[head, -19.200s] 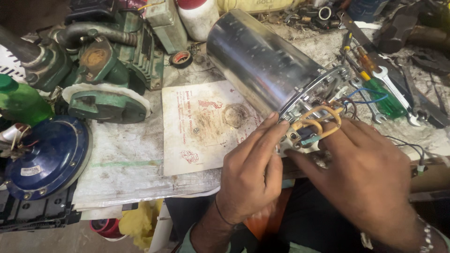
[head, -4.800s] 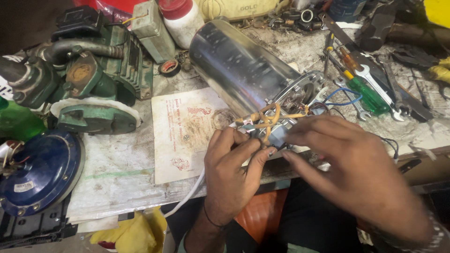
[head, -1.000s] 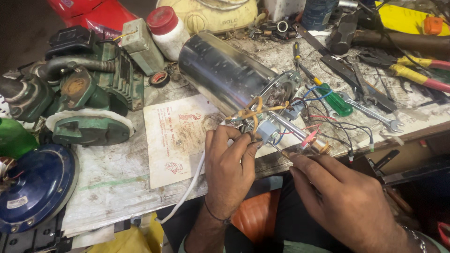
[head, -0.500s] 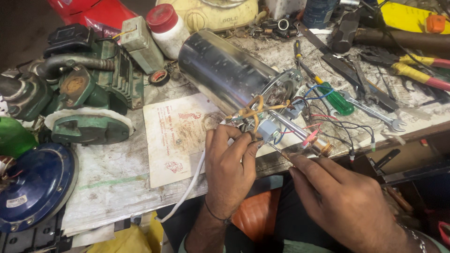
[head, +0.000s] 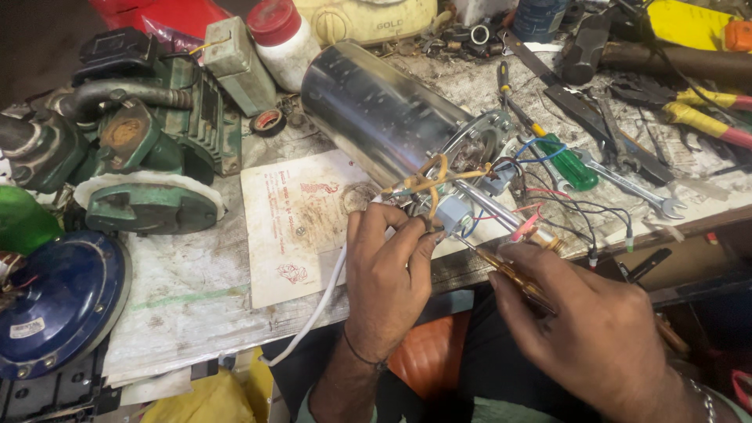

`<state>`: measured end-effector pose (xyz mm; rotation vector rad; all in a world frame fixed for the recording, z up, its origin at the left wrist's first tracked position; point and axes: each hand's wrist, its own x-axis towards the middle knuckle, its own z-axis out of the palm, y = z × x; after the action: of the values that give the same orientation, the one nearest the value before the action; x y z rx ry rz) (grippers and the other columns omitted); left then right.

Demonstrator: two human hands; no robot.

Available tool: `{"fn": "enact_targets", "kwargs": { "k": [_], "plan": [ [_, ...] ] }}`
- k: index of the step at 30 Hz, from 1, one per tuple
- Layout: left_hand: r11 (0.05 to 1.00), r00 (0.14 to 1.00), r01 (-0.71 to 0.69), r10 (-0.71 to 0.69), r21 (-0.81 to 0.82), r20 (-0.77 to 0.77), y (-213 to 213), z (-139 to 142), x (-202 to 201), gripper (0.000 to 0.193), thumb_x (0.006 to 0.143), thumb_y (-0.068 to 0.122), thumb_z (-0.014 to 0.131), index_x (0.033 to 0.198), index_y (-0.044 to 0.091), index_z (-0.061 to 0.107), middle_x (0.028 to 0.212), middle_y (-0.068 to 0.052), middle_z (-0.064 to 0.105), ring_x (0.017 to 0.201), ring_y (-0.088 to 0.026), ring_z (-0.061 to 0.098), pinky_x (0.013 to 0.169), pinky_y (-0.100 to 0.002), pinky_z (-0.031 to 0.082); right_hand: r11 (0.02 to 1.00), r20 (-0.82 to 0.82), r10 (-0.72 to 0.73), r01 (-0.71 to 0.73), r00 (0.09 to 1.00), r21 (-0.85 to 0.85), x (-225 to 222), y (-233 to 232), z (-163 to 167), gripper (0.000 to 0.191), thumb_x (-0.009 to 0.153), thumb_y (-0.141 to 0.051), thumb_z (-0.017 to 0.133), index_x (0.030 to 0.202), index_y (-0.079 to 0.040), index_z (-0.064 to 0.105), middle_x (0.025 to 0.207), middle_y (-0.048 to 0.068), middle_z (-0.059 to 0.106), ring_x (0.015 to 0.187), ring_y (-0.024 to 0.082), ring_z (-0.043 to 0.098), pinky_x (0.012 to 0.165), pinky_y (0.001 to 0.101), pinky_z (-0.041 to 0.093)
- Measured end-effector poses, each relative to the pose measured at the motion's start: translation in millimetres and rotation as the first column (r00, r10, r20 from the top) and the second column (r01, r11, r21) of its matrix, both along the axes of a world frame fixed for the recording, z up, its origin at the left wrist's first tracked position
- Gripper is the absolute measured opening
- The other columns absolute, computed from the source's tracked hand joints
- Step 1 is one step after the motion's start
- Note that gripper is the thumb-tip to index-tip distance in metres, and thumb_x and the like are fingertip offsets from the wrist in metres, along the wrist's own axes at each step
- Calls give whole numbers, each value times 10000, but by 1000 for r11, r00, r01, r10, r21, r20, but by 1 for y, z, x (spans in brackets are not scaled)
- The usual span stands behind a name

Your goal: The person works on an electric motor assembly lying on a cluttered workbench. They hold the motor steady, use a spanner to tighten its end plate, reposition and route the yellow and blue wires, and manipulate a small gray electrical component mounted on the shaft, continuing to adjust the wiring and fittings by hand.

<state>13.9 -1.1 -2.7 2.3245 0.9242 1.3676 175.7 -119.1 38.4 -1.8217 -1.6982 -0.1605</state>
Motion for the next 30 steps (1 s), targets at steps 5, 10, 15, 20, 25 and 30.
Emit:
{"fn": "enact_targets", "kwargs": {
  "k": [5,10,15,20,25,30],
  "plan": [
    [1000,1000,7,-7,17,9,0,0,-1,207,826,39,773,1027,34,723,1001,-97,579,934,-301,537,802,-424,456,999,11,-4,3,1000,35,0,-1,-3,306,768,-196,839,1018,-75,711,744,105,743,604,270,722,540,389,563],
    [1000,1000,5,-5,23,16,0,1,0,204,821,33,774,1017,31,716,994,-91,585,929,-297,538,796,-420,457,999,-42,-33,32,999,-5,-2,1,-3,285,769,-185,840,1006,-72,730,724,98,736,546,248,706,506,380,547],
    [999,1000,4,-5,44,19,0,0,-1,208,816,15,769,1017,39,722,972,-75,589,924,-289,544,799,-417,457,996,170,5,-20,985,86,-11,1,-10,295,827,-161,824,1091,-56,743,760,88,721,607,257,699,548,392,549],
    [998,1000,3,-4,65,21,3,1,-1,206,803,8,767,1000,40,716,970,-70,593,912,-288,547,796,-417,454,999,224,-13,2,974,50,-9,0,-15,307,858,-196,813,1146,-105,757,722,45,694,572,238,675,529,385,541],
    [998,1000,11,-13,65,24,3,3,-1,191,807,16,781,987,42,719,952,-69,586,904,-278,553,788,-407,462,999,141,-13,6,990,47,-9,3,-17,321,829,-170,790,1137,-97,737,755,54,690,569,252,662,500,377,528],
    [997,999,0,-2,81,33,3,1,-1,192,787,7,781,962,31,707,963,-69,613,908,-293,562,786,-420,473,998,240,34,-47,970,51,-7,0,-19,349,833,-164,790,1163,-62,737,705,63,656,533,252,647,495,402,523]
  ]
}}
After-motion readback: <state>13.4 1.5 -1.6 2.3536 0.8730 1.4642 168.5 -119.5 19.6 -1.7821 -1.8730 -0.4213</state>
